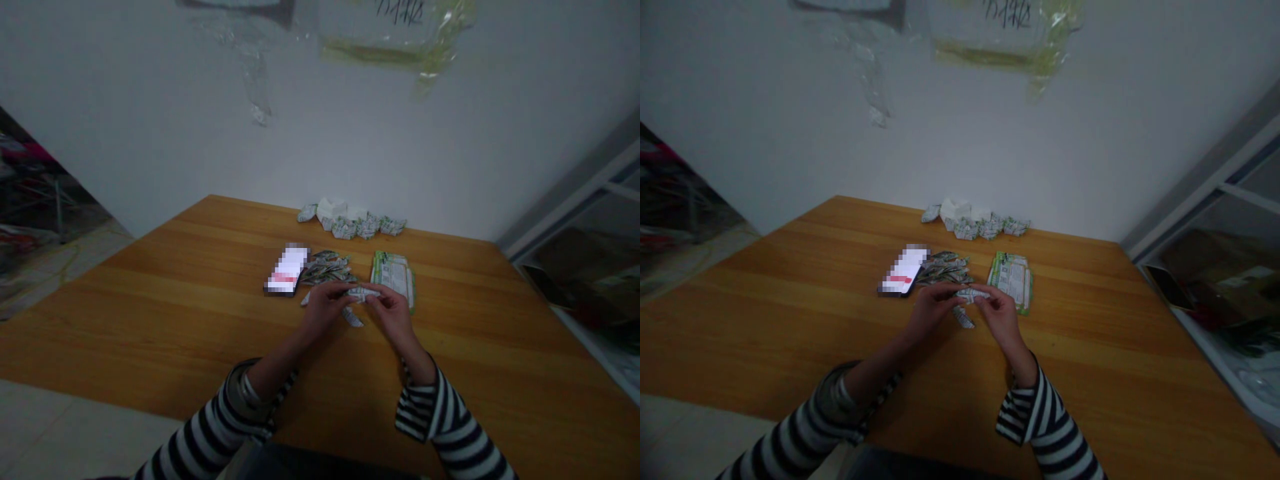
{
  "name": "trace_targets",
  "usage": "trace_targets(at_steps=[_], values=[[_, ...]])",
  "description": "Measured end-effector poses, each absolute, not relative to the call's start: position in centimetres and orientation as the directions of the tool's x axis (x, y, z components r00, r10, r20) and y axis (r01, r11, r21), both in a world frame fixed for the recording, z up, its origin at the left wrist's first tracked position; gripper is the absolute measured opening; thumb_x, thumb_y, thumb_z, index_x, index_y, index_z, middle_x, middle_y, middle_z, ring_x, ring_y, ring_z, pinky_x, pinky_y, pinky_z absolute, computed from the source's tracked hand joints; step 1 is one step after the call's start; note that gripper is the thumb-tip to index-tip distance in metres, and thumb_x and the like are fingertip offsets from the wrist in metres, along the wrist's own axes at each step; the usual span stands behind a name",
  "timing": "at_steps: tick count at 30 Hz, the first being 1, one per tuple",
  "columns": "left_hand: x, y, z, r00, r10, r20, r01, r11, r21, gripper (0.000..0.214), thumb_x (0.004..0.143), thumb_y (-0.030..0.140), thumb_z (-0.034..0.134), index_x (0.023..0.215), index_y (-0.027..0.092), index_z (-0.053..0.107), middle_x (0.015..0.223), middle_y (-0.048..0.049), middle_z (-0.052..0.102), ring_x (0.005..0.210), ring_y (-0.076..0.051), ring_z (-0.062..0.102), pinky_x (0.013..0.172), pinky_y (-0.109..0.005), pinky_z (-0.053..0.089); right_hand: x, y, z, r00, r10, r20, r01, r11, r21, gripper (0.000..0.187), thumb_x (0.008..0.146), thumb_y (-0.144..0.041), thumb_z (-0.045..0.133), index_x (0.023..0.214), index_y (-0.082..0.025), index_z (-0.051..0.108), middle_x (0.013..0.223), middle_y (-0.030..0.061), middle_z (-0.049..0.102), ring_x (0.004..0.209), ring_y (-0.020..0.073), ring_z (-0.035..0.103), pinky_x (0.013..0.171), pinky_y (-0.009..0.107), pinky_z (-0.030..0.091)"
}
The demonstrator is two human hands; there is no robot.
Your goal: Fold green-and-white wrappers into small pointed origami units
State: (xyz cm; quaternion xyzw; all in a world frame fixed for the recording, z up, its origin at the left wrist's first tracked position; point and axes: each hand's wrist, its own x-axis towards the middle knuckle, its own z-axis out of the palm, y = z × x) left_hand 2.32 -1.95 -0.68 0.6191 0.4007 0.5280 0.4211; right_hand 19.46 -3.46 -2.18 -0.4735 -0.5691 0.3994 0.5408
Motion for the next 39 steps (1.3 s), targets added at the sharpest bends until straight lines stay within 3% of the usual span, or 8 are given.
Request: trace_targets(at_steps=[19, 31, 39], values=[[2.27, -1.95, -0.91, 0.125, 0.937, 0.325, 0.065, -0.335, 0.94, 0.021, 0.069, 0.024, 0.076, 0.089, 0.018, 0.077, 0.088, -0.0063, 0.077, 0.078, -0.021, 0.071, 0.071, -0.029, 0.055, 19.41, -3.5, -2.05, 0.01, 0.965, 0.261, 0.115, 0.258, -0.959, 0.028, 0.08, -0.038, 0.066, 0.101, -0.021, 0.073, 0.1, 0.0063, 0.075, 0.083, 0.022, 0.068, 0.075, 0.033, 0.053], [2.24, -1.91, -1.05, 0.133, 0.945, 0.299, 0.046, -0.307, 0.951, 0.02, 0.068, 0.024, 0.077, 0.087, 0.017, 0.077, 0.087, -0.0072, 0.077, 0.079, -0.021, 0.071, 0.073, -0.03, 0.056, 19.3, -3.7, -1.88, 0.026, 0.97, 0.242, 0.117, 0.237, -0.964, 0.026, 0.08, -0.037, 0.066, 0.1, -0.021, 0.074, 0.09, 0.0046, 0.076, 0.066, 0.0174, 0.065, 0.063, 0.028, 0.051], [2.17, -1.99, -0.98, 0.147, 0.936, 0.32, 0.061, -0.331, 0.942, 0.02, 0.071, 0.027, 0.076, 0.088, 0.018, 0.077, 0.09, -0.0076, 0.077, 0.081, -0.021, 0.071, 0.075, -0.03, 0.056, 19.48, -3.66, -2.16, 0.028, 0.97, 0.242, 0.146, 0.236, -0.961, 0.027, 0.08, -0.037, 0.066, 0.1, -0.021, 0.073, 0.092, 0.0054, 0.076, 0.072, 0.0193, 0.067, 0.069, 0.031, 0.053]])
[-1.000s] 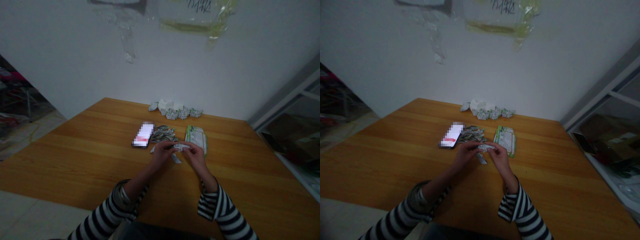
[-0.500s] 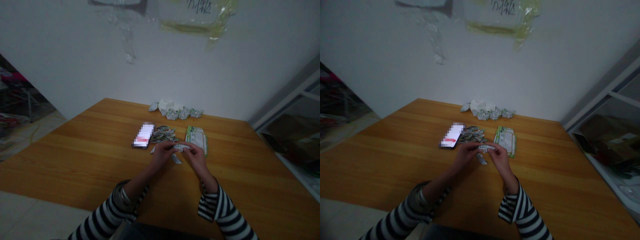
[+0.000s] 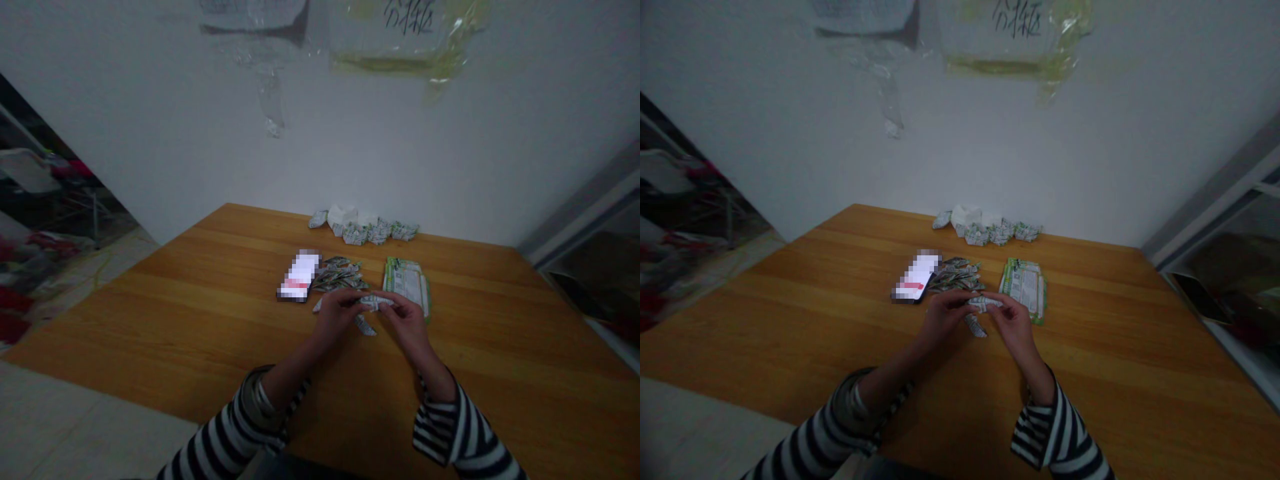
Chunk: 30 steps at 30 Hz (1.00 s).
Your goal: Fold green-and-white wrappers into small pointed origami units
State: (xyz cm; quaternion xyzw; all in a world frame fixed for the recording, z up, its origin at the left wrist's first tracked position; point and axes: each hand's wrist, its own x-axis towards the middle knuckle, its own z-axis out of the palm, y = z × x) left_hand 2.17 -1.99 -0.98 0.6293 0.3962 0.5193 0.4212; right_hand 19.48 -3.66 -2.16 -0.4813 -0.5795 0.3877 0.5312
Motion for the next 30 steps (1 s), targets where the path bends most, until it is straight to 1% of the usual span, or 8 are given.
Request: trace_targets(at_steps=[8, 14, 18, 23, 27, 30], values=[[2.2, -2.0, -0.8, 0.136, 0.935, 0.328, 0.059, -0.338, 0.939, 0.018, 0.069, 0.024, 0.077, 0.086, 0.018, 0.077, 0.087, -0.0075, 0.077, 0.08, -0.021, 0.071, 0.073, -0.029, 0.056, 19.4, -3.7, -2.0, 0.04, 0.968, 0.249, 0.159, 0.24, -0.958, 0.028, 0.08, -0.039, 0.066, 0.1, -0.021, 0.073, 0.093, 0.0059, 0.076, 0.073, 0.0204, 0.067, 0.067, 0.032, 0.054], [2.2, -1.9, -1.2, 0.129, 0.938, 0.322, 0.046, -0.33, 0.943, 0.018, 0.07, 0.024, 0.076, 0.087, 0.019, 0.077, 0.089, -0.0074, 0.077, 0.079, -0.02, 0.071, 0.074, -0.029, 0.056, 19.3, -3.8, -1.7, 0.046, 0.967, 0.25, 0.148, 0.241, -0.959, 0.027, 0.079, -0.038, 0.066, 0.098, -0.021, 0.073, 0.094, 0.0058, 0.076, 0.076, 0.0207, 0.068, 0.07, 0.032, 0.053], [2.2, -1.9, -1.2, 0.129, 0.935, 0.33, 0.085, -0.342, 0.936, 0.018, 0.069, 0.022, 0.076, 0.087, 0.02, 0.077, 0.088, -0.0066, 0.077, 0.079, -0.02, 0.071, 0.074, -0.03, 0.056, 19.3, -3.7, -1.9, 0.043, 0.971, 0.233, 0.159, 0.224, -0.962, 0.027, 0.079, -0.037, 0.066, 0.099, -0.02, 0.073, 0.091, 0.0056, 0.076, 0.073, 0.0204, 0.068, 0.067, 0.031, 0.053], [2.2, -1.8, -1.6, 0.114, 0.941, 0.318, 0.111, -0.33, 0.937, 0.019, 0.068, 0.024, 0.077, 0.087, 0.018, 0.077, 0.088, -0.0077, 0.077, 0.08, -0.021, 0.071, 0.074, -0.03, 0.056, 19.3, -3.7, -1.9, 0.034, 0.964, 0.264, 0.145, 0.257, -0.956, 0.026, 0.079, -0.037, 0.066, 0.098, -0.021, 0.074, 0.095, 0.0055, 0.076, 0.078, 0.0211, 0.068, 0.073, 0.033, 0.054], [2.2, -1.8, -1.5, 0.121, 0.94, 0.32, 0.119, -0.334, 0.935, 0.018, 0.069, 0.025, 0.077, 0.086, 0.019, 0.077, 0.087, -0.0068, 0.077, 0.078, -0.021, 0.071, 0.073, -0.03, 0.056, 19.2, -3.7, -1.9, 0.038, 0.964, 0.264, 0.152, 0.255, -0.955, 0.026, 0.08, -0.036, 0.065, 0.099, -0.022, 0.073, 0.093, 0.0051, 0.076, 0.075, 0.0204, 0.067, 0.07, 0.031, 0.053], [2.2, -1.9, -1.1, 0.105, 0.943, 0.317, 0.11, -0.328, 0.938, 0.018, 0.069, 0.024, 0.077, 0.086, 0.019, 0.077, 0.088, -0.0072, 0.077, 0.079, -0.021, 0.071, 0.074, -0.03, 0.056, 19.2, -3.7, -1.9, 0.033, 0.963, 0.268, 0.146, 0.26, -0.954, 0.024, 0.08, -0.035, 0.064, 0.099, -0.022, 0.073, 0.096, 0.0047, 0.075, 0.077, 0.0204, 0.067, 0.072, 0.032, 0.053]])
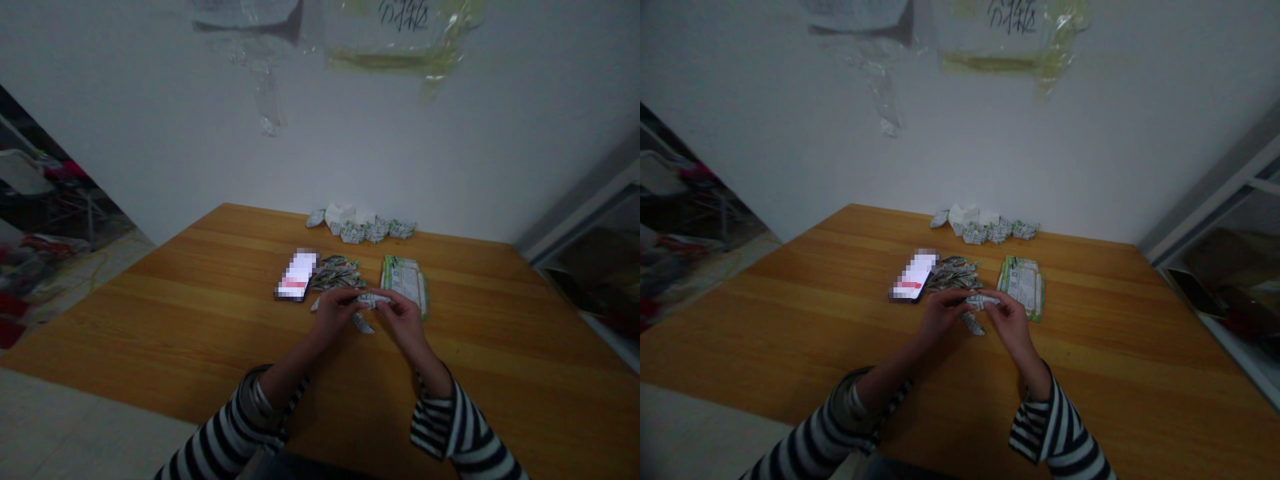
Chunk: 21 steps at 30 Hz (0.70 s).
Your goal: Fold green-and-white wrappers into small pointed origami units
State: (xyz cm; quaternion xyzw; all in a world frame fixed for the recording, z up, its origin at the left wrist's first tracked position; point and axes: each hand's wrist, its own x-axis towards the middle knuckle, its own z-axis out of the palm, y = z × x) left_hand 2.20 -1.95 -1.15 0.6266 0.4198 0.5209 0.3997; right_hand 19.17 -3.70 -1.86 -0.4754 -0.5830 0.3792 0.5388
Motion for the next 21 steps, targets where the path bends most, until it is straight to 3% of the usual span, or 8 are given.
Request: trace_targets(at_steps=[8, 17, 21], values=[[2.09, -2.05, -0.67, 0.114, 0.927, 0.357, 0.149, -0.372, 0.916, 0.018, 0.07, 0.019, 0.076, 0.087, 0.02, 0.077, 0.088, -0.0065, 0.077, 0.08, -0.021, 0.07, 0.074, -0.03, 0.055, 19.25, -3.75, -1.93, 0.033, 0.968, 0.249, 0.176, 0.24, -0.955, 0.026, 0.081, -0.035, 0.064, 0.102, -0.022, 0.073, 0.089, 0.0038, 0.076, 0.06, 0.0159, 0.061, 0.058, 0.027, 0.048], [2.03, -2.08, -0.66, 0.118, 0.904, 0.411, 0.183, -0.426, 0.886, 0.018, 0.071, 0.015, 0.076, 0.088, 0.02, 0.078, 0.088, -0.007, 0.076, 0.082, -0.021, 0.07, 0.077, -0.03, 0.053, 19.12, -3.78, -1.76, 0.034, 0.935, 0.353, 0.148, 0.344, -0.927, 0.018, 0.081, -0.028, 0.064, 0.096, -0.024, 0.075, 0.097, 0.0048, 0.074, 0.089, 0.021, 0.066, 0.077, 0.031, 0.051], [2.07, -2.1, -0.76, 0.117, 0.89, 0.44, 0.186, -0.455, 0.871, 0.014, 0.072, 0.015, 0.074, 0.086, 0.019, 0.078, 0.087, -0.0073, 0.076, 0.081, -0.02, 0.07, 0.075, -0.029, 0.054, 19.11, -3.73, -1.99, 0.05, 0.926, 0.375, 0.135, 0.365, -0.921, 0.016, 0.081, -0.028, 0.064, 0.092, -0.024, 0.075, 0.092, 0.005, 0.074, 0.088, 0.021, 0.066, 0.077, 0.032, 0.051]])
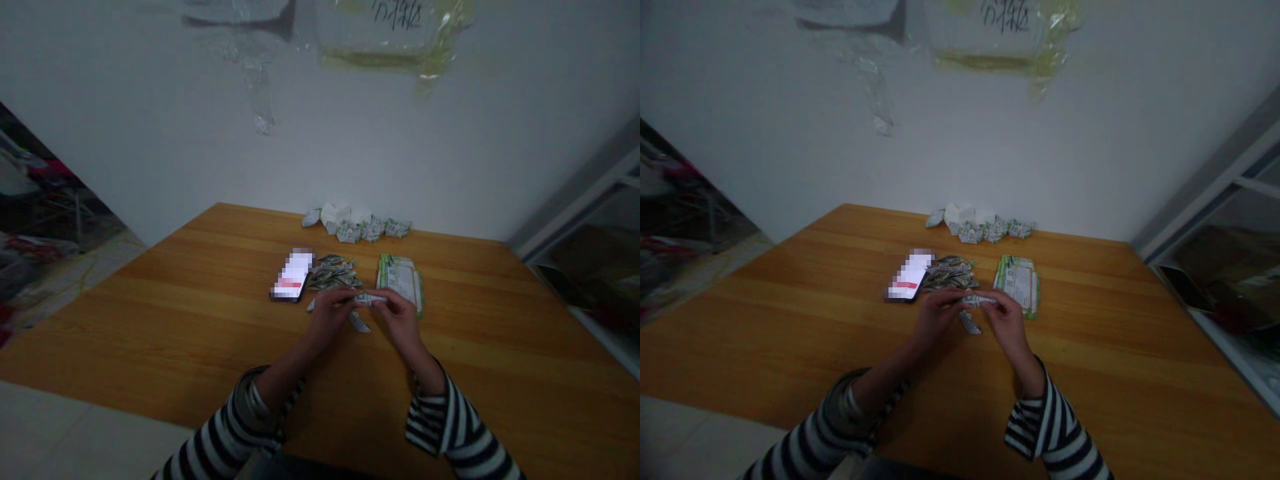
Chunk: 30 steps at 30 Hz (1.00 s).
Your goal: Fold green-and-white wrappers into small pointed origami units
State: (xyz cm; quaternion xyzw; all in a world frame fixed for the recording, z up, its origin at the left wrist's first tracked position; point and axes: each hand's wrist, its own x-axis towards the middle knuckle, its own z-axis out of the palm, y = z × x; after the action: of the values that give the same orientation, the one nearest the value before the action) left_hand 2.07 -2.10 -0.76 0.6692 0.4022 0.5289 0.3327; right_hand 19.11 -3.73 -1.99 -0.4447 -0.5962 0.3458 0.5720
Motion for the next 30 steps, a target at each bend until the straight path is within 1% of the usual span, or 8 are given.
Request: trace_targets(at_steps=[6, 10, 14, 16, 20, 26, 30], values=[[2.05, -2.1, -0.88, 0.125, 0.884, 0.45, 0.169, -0.466, 0.869, 0.013, 0.075, 0.015, 0.071, 0.085, 0.02, 0.078, 0.086, -0.0065, 0.076, 0.081, -0.02, 0.07, 0.075, -0.029, 0.053, 18.95, -3.72, -2.07, 0.069, 0.937, 0.343, 0.097, 0.336, -0.937, 0.014, 0.08, -0.027, 0.065, 0.088, -0.023, 0.075, 0.09, 0.0042, 0.075, 0.087, 0.0215, 0.067, 0.08, 0.033, 0.051], [2.07, -2.08, -0.86, 0.128, 0.887, 0.443, 0.174, -0.46, 0.871, 0.013, 0.075, 0.015, 0.071, 0.086, 0.019, 0.077, 0.086, -0.0063, 0.076, 0.081, -0.02, 0.069, 0.075, -0.029, 0.053, 18.94, -3.72, -2.12, 0.081, 0.944, 0.32, 0.093, 0.313, -0.945, 0.013, 0.079, -0.029, 0.065, 0.086, -0.022, 0.075, 0.086, 0.0042, 0.075, 0.084, 0.0218, 0.068, 0.079, 0.034, 0.051], [2.09, -1.98, -1.01, 0.121, 0.887, 0.445, 0.142, -0.459, 0.877, 0.013, 0.074, 0.018, 0.073, 0.087, 0.018, 0.076, 0.089, -0.0076, 0.074, 0.084, -0.02, 0.069, 0.075, -0.03, 0.054, 19.0, -3.68, -2.31, 0.072, 0.952, 0.298, 0.087, 0.292, -0.952, 0.014, 0.079, -0.03, 0.065, 0.086, -0.021, 0.074, 0.086, 0.0043, 0.075, 0.083, 0.0214, 0.067, 0.078, 0.033, 0.051], [2.1, -1.93, -1.07, 0.114, 0.884, 0.453, 0.133, -0.465, 0.875, 0.013, 0.072, 0.019, 0.075, 0.085, 0.018, 0.076, 0.09, -0.0085, 0.074, 0.084, -0.021, 0.068, 0.075, -0.03, 0.054, 18.96, -3.64, -2.39, 0.09, 0.953, 0.29, 0.084, 0.283, -0.955, 0.014, 0.078, -0.03, 0.066, 0.085, -0.021, 0.073, 0.084, 0.0041, 0.074, 0.08, 0.0206, 0.067, 0.076, 0.032, 0.051], [2.14, -1.92, -0.93, 0.11, 0.881, 0.461, 0.122, -0.472, 0.873, 0.011, 0.07, 0.022, 0.077, 0.08, 0.017, 0.075, 0.085, -0.0076, 0.074, 0.079, -0.019, 0.068, 0.071, -0.029, 0.054, 18.66, -3.63, -2.42, 0.145, 0.952, 0.27, 0.061, 0.264, -0.963, 0.01, 0.074, -0.029, 0.069, 0.078, -0.02, 0.07, 0.075, 0.0024, 0.071, 0.071, 0.0188, 0.064, 0.068, 0.029, 0.049], [2.22, -2.0, -0.76, 0.092, 0.879, 0.467, 0.102, -0.475, 0.874, 0.004, 0.073, 0.021, 0.074, 0.073, 0.017, 0.073, 0.078, -0.0065, 0.073, 0.076, -0.019, 0.068, 0.072, -0.03, 0.053, 18.23, -3.82, -2.26, 0.117, 0.956, 0.27, 0.019, 0.269, -0.963, 0.01, 0.075, -0.03, 0.069, 0.076, -0.021, 0.069, 0.074, 0.002, 0.071, 0.071, 0.0181, 0.064, 0.069, 0.028, 0.049], [2.29, -2.1, -0.71, 0.087, 0.877, 0.473, 0.085, -0.479, 0.874, 0.006, 0.074, 0.021, 0.073, 0.069, 0.018, 0.072, 0.073, -0.0048, 0.072, 0.072, -0.018, 0.067, 0.071, -0.029, 0.052, 18.13, -3.93, -2.16, 0.122, 0.946, 0.301, 0.029, 0.3, -0.953, 0.009, 0.077, -0.03, 0.068, 0.075, -0.021, 0.068, 0.074, 0.0019, 0.07, 0.072, 0.0184, 0.064, 0.069, 0.028, 0.049]])
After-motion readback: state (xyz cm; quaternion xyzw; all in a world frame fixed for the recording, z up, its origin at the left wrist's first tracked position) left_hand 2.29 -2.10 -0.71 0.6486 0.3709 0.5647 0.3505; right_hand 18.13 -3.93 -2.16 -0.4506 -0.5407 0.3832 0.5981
